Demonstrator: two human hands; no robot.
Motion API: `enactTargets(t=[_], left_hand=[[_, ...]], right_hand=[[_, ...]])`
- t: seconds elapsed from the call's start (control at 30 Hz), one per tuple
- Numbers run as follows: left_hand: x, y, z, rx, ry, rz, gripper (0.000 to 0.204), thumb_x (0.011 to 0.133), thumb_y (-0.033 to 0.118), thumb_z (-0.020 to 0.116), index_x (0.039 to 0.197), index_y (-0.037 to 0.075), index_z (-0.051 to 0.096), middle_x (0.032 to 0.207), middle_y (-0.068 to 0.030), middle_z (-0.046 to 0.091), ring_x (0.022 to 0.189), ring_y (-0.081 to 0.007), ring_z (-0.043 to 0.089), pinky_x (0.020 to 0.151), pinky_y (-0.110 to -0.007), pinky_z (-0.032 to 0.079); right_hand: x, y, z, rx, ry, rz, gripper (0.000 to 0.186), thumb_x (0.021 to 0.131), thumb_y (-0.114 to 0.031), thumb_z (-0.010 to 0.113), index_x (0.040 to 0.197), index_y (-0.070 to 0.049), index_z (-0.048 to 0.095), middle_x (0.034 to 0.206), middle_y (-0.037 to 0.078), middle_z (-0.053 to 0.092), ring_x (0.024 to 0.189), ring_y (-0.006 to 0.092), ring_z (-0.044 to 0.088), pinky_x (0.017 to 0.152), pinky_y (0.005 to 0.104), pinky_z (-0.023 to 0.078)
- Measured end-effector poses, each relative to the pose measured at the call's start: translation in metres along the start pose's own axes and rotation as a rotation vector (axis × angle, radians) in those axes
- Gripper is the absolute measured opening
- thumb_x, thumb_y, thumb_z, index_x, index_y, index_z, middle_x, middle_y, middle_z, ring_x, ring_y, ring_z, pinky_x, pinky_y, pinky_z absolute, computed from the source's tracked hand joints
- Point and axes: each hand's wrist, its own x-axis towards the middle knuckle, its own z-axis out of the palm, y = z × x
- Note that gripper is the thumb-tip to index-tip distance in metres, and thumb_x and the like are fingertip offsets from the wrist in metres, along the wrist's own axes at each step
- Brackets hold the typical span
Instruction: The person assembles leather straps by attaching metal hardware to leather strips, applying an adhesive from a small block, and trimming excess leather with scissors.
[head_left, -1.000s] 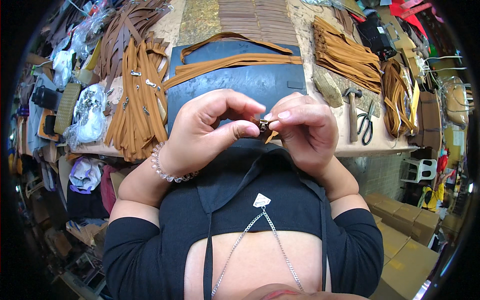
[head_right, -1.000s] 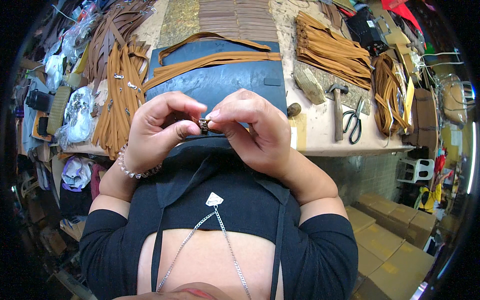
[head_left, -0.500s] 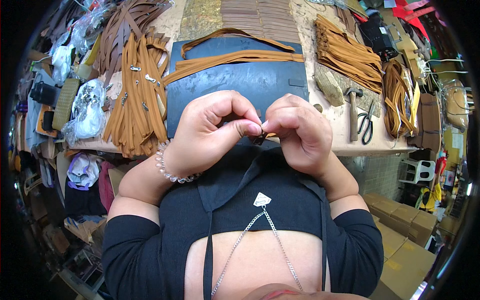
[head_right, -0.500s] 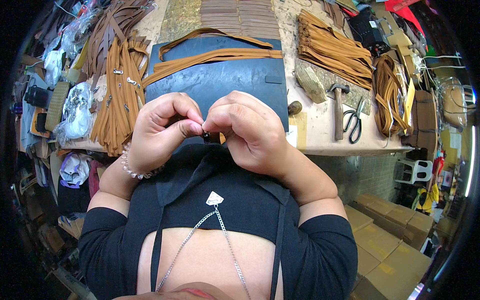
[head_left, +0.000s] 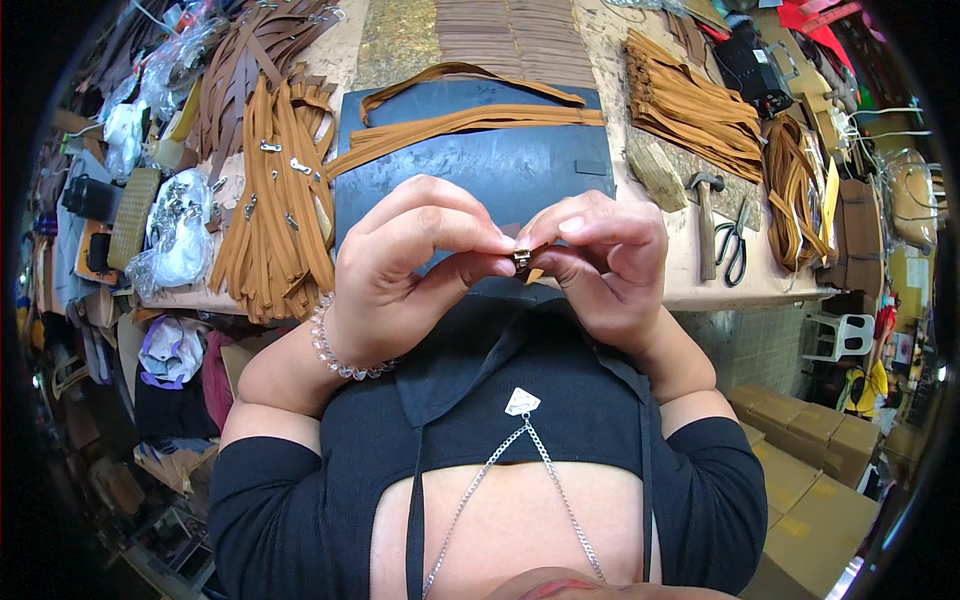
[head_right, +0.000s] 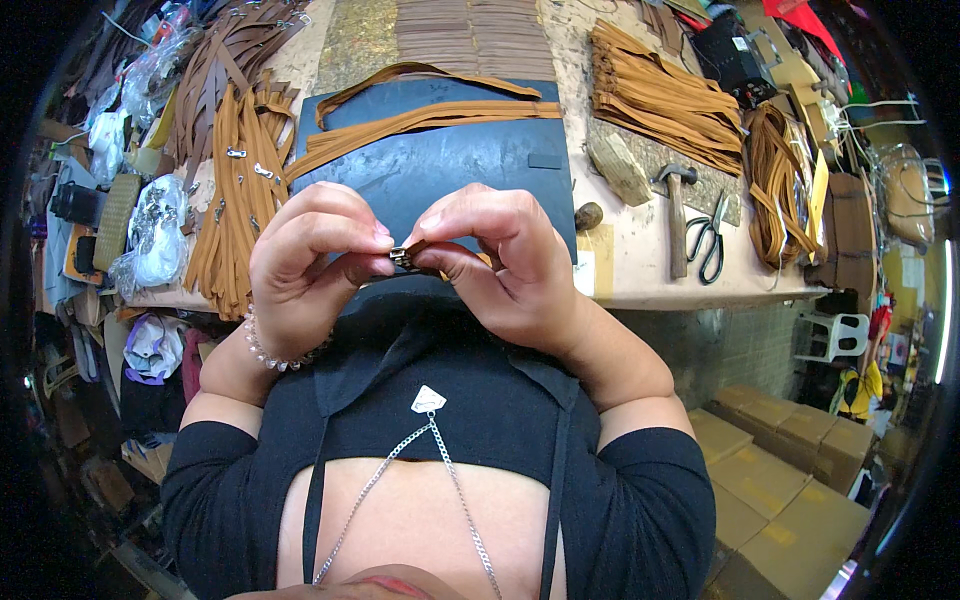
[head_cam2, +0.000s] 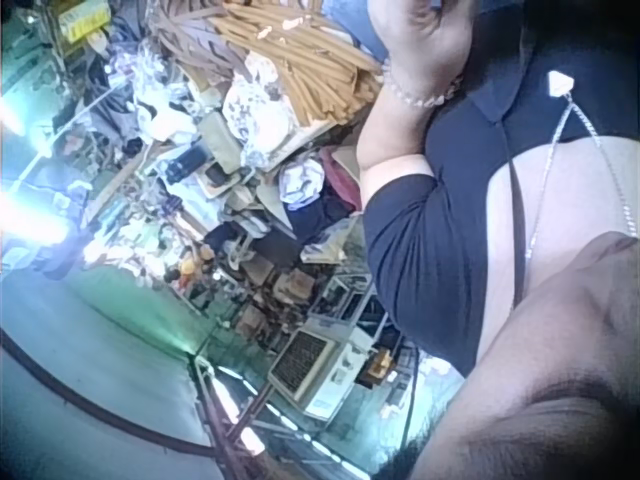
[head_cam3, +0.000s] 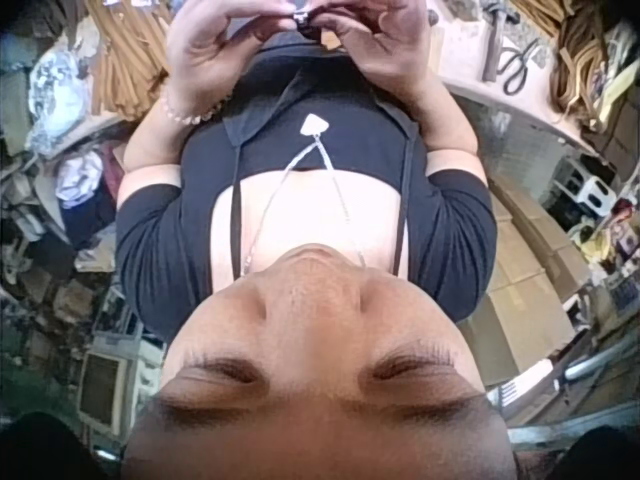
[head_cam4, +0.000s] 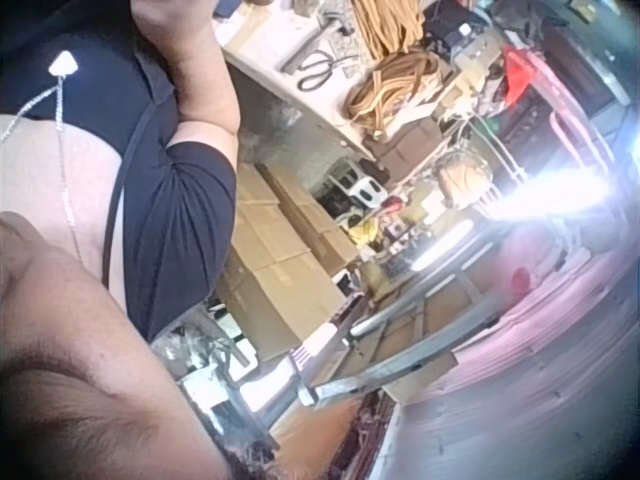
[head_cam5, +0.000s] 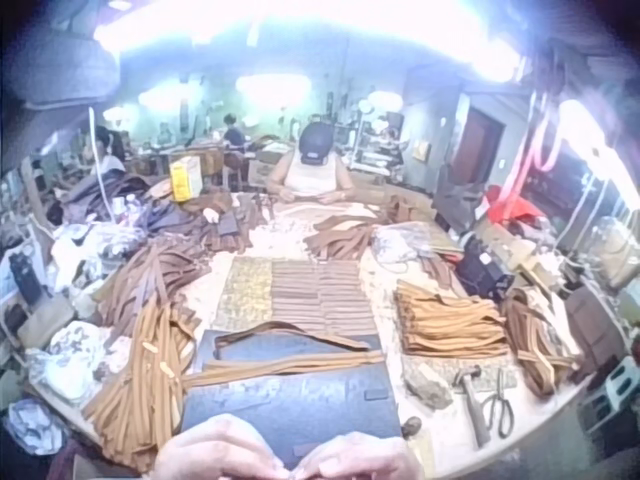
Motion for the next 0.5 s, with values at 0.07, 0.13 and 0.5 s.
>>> enactTargets(t=[0.07, 0.13, 0.5], left_hand=[[0.0, 0.002, -0.002, 0.027, -0.011, 0.034, 0.024, 0.076, -0.003, 0.077, 0.097, 0.005, 0.067, 0.093, -0.0069, 0.062, 0.086, -0.02, 0.061, 0.075, -0.03, 0.05], [0.0, 0.002, -0.003, 0.055, -0.021, 0.067, 0.025, 0.076, -0.002, 0.078, 0.097, 0.005, 0.067, 0.092, -0.0068, 0.062, 0.086, -0.0201, 0.061, 0.075, -0.03, 0.05], [0.007, 0.007, -0.009, 0.101, -0.219, -0.284, 0.023, 0.082, 0.004, 0.075, 0.103, -0.001, 0.067, 0.094, -0.0131, 0.069, 0.083, -0.0222, 0.065, 0.076, -0.031, 0.051]], right_hand=[[0.0, 0.002, -0.004, -0.056, -0.035, -0.048, 0.037, 0.085, 0.018, 0.06, 0.112, -0.004, 0.049, 0.095, 0.015, 0.064, 0.086, 0.0225, 0.065, 0.076, 0.0311, 0.055], [0.0, 0.002, -0.006, -0.111, -0.071, -0.096, 0.038, 0.084, 0.019, 0.059, 0.112, -0.004, 0.049, 0.094, 0.015, 0.064, 0.085, 0.023, 0.066, 0.075, 0.0314, 0.056], [0.006, -0.002, -0.005, -0.391, -0.097, -0.043, 0.027, 0.08, 0.013, 0.061, 0.098, -0.004, 0.051, 0.085, 0.013, 0.063, 0.076, 0.0289, 0.064, 0.068, 0.0351, 0.053]])
